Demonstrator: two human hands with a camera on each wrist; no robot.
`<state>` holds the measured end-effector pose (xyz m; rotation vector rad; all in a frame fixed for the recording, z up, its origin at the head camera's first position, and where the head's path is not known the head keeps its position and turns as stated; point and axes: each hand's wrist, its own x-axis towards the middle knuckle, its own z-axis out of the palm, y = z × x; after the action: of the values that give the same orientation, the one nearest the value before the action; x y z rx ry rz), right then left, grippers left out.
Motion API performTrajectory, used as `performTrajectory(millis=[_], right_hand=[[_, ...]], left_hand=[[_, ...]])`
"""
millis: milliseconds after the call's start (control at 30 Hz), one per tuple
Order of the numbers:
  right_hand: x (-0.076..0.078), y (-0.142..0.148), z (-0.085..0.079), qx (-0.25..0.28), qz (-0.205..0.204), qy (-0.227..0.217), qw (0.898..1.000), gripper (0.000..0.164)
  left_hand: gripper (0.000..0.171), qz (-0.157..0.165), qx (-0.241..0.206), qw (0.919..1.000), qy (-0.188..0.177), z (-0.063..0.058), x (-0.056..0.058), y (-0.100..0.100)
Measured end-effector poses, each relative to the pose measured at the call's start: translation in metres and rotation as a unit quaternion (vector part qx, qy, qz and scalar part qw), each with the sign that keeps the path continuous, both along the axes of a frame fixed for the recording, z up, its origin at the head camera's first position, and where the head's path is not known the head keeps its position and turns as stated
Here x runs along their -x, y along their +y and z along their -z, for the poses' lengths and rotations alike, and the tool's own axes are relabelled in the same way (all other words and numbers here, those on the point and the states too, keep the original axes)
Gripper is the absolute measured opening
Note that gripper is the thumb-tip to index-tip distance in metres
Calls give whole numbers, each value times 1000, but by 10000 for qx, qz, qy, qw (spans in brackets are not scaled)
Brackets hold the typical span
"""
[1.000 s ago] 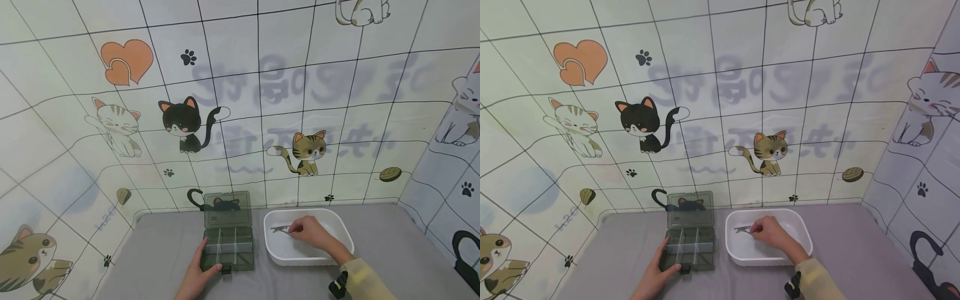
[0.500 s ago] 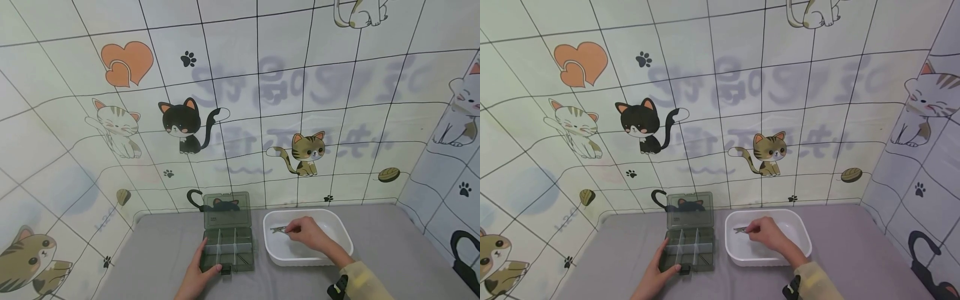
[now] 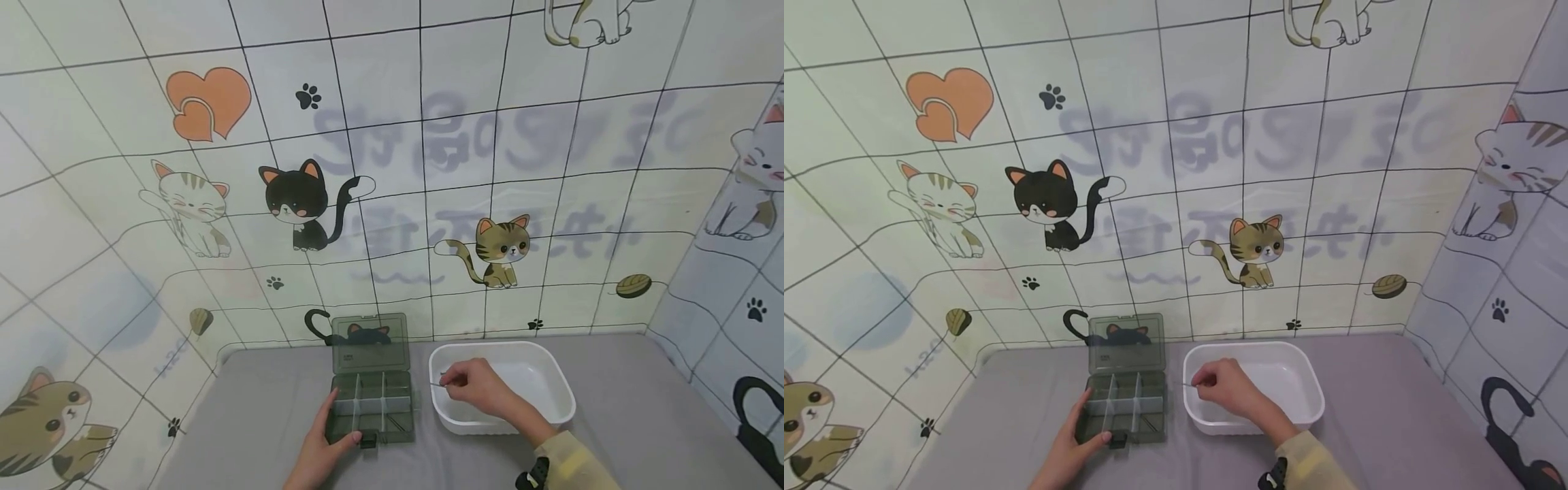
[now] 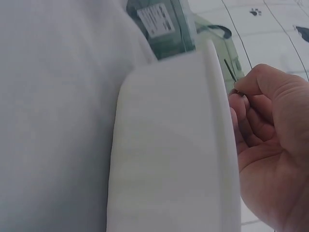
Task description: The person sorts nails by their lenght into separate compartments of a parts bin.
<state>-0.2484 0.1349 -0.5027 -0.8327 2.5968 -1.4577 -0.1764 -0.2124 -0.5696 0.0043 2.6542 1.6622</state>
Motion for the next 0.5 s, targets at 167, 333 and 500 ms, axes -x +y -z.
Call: performTrajectory(millis=[167,333,500], right_hand=[[-1,-14,2,45,-145,-7,9999,16],[-3,-25,1,73,-265,-19,9996,16],[-6,-35,-2,29,-372,-102,9993,18]], left_hand=[[93,35,-51,10000,-65,-1,0,-1],[93,24,-83,10000,-22,0,0,-1],[93,-3,-48,10000,11,0,0,-2]])
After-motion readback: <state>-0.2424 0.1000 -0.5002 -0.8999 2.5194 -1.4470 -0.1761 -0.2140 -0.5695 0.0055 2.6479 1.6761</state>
